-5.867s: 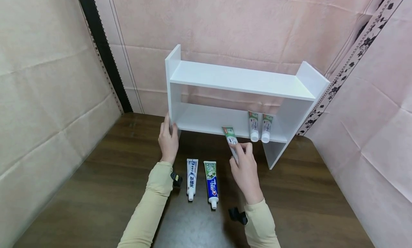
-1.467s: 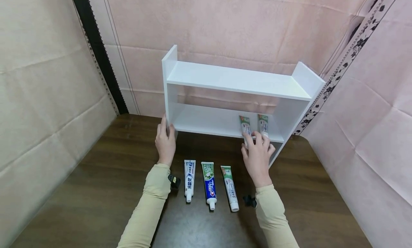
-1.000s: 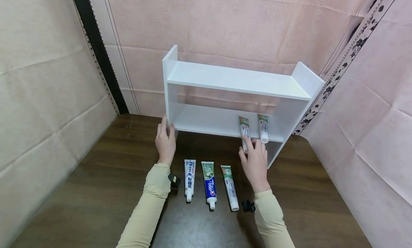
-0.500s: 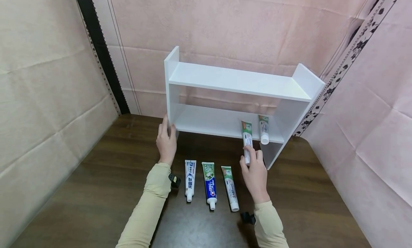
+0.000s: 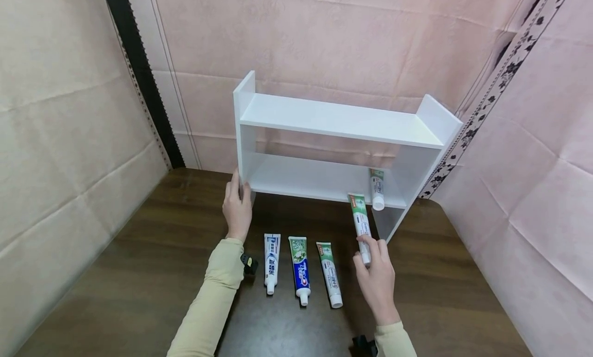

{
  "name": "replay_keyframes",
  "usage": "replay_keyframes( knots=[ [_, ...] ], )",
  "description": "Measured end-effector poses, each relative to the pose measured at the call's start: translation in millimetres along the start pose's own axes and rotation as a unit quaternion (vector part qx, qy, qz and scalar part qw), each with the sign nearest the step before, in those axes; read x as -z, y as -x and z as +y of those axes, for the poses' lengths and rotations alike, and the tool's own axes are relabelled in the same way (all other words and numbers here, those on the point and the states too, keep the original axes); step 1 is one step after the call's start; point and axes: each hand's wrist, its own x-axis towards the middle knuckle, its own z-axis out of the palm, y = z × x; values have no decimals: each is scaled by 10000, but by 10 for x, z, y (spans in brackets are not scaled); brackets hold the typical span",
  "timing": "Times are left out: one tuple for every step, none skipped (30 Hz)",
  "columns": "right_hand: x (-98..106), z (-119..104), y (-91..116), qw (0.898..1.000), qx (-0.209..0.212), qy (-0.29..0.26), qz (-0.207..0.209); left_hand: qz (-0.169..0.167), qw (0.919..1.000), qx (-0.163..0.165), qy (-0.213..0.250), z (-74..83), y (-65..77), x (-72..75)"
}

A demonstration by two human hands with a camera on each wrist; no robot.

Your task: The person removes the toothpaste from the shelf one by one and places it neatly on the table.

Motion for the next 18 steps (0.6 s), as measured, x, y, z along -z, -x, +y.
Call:
replay_keyframes(
  knots=[
    [20, 6, 29, 10000, 17, 9, 21, 39, 10000, -21, -19, -5, 0, -7],
    [39, 14, 56, 10000, 36, 18, 57, 70, 10000, -36, -24, -7, 0, -12],
    [56, 22, 81, 9999, 65, 28, 98, 89, 9999, -51, -34, -9, 0, -18],
    [67, 29, 107, 9999, 88, 30, 145, 94, 9999, -57, -43, -14, 3, -15],
    [76, 39, 133, 9997, 112, 34, 197, 90, 9999, -62, -49, -17, 5, -12],
    [82, 52, 156, 9996, 139, 38, 249, 84, 9999, -74, -50, -20, 8, -10],
    [88, 67, 181, 9994, 163, 35, 302, 72, 9999, -72, -50, -23, 11, -9],
    [90, 85, 205, 9993, 168, 32, 339, 53, 10000, -64, -31, -23, 14, -5],
    [90, 106, 230, 9992, 169, 42, 362, 45, 10000, -63, -27, -25, 16, -5],
    [86, 131, 256, 9992, 153, 57, 361, 39, 10000, -56, -20, -26, 18, -5],
    [81, 157, 280, 9993, 117, 95, 333, 36, 10000, -51, -11, -27, 20, -4],
    [76, 182, 301, 9995, 65, 144, 291, 32, 10000, -42, -11, -30, 21, -4],
    [72, 206, 320, 9995, -7, 195, 243, 19, 10000, -30, -6, -31, 21, -5],
    [67, 231, 333, 9994, -90, 259, 194, 3, 10000, -26, 2, -29, 21, -4],
    [64, 255, 339, 9992, -183, 335, 120, -11, 10000, -23, -1, -28, 20, -3],
    [62, 278, 339, 9987, -282, 412, 22, -27, 10000, -16, -10, -26, 16, -3],
    [64, 298, 333, 9981, -376, 483, -95, -33, 10000, -24, -25, -25, 11, -3],
    [66, 319, 324, 9970, -469, 559, -249, -44, 10000, -25, -30, -22, 4, -3]
  ],
)
